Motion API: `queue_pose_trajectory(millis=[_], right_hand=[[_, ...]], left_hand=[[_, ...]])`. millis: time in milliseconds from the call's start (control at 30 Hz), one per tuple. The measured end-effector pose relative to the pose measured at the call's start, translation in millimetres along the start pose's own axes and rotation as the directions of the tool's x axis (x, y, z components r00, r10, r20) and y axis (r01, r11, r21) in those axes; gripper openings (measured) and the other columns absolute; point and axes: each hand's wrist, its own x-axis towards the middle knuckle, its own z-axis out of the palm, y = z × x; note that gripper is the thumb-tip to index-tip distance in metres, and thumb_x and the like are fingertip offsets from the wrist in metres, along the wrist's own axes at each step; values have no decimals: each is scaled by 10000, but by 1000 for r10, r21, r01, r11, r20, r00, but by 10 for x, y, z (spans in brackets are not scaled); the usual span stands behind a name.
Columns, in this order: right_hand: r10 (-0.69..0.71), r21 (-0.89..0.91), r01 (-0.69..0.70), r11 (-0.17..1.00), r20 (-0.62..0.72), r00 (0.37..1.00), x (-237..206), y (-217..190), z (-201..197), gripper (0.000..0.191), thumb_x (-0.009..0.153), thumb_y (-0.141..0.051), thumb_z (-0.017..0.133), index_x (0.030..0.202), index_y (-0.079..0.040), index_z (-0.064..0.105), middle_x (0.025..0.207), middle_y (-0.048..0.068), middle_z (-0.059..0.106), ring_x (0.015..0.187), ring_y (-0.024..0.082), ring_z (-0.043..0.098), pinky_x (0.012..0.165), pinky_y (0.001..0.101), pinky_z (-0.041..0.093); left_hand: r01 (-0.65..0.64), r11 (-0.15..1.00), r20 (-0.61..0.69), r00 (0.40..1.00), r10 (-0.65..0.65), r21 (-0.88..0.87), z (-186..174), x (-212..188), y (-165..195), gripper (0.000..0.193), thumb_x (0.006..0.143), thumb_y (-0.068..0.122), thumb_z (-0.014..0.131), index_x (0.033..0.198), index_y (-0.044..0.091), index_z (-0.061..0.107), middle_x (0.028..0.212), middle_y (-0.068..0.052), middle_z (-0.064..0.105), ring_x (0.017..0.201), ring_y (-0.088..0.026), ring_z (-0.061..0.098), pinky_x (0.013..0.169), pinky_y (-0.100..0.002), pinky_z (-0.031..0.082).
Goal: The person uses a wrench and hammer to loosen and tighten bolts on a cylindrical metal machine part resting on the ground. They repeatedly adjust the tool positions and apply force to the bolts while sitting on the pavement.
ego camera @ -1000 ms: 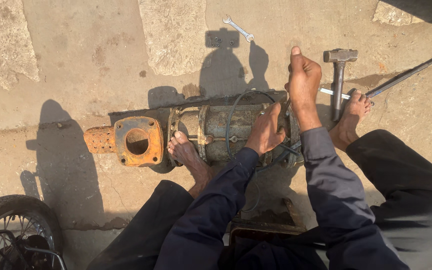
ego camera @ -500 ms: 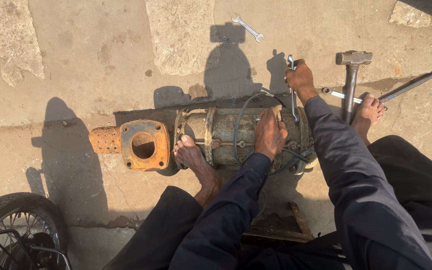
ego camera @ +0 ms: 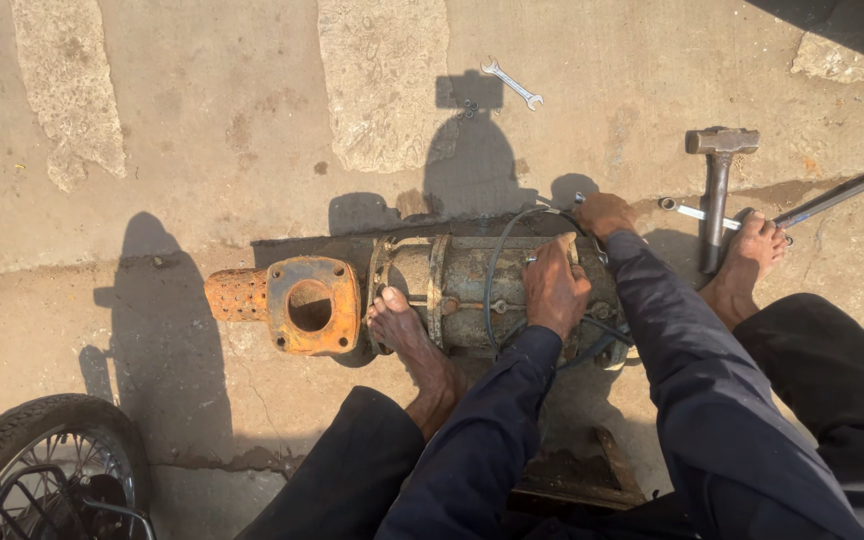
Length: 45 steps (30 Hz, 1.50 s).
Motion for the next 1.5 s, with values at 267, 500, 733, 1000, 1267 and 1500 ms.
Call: queue_pose_trajectory(millis=[267,500,733,1000,1267,1500], right_hand=[[-176,180,167,969,36,984,31,32,-218,476,1048,-304,585,1034,103,833,984,250,813,817,351,755,808,442,574],[-334,62,384,921,-380,862,-252,-12,-354,367,1031,-194,603,1194,128,536,829,244,682,743,384,712,669,478,584],[-34,517,264,814,-412,911,-413,350,-574,264,1043,-140,529,1140,80,421,805,195,646,641,367,719,556,458,579],[-383,230,545,806,-498,778,-1380,388,-675,149,1004,-79,594,1120,8,563,682,204,646,593,340,690,553,449,534],[-372,252,676,692,-678,634,-3118,616,371,166,993,-50,588,1151,-6,613,1159,214,649,855,340,704,687,412,576],[-425,-52,573,818,-726,541,-2850,808,676,137,953,-94,632,1050,-21,694,932,169,681,783,333,645,753,454,519]], left_hand=[[-8,1000,-30,1000,8,-12,40,-27,-52,534,788,62,638,1316,-1,586,1223,-213,655,1221,-395,573,1040,-554,398],[-39,990,2,999,39,133,188,14,-205,505,817,133,673,1277,-60,596,1324,-230,603,1277,-392,558,1081,-592,378],[24,981,146,988,-53,193,201,82,-159,410,886,181,639,1271,40,658,1409,-195,554,1375,-389,475,1145,-650,271],[-116,981,112,989,99,154,198,78,-227,485,821,144,680,1296,59,628,1370,-149,635,1331,-372,561,1125,-603,320],[-108,994,260,961,96,30,212,89,-264,455,837,90,673,1277,204,666,1157,-4,775,1314,-308,567,1162,-586,252],[-102,990,279,958,70,101,223,94,-239,431,894,69,607,1292,226,660,1183,17,775,1378,-276,512,1184,-557,245]])
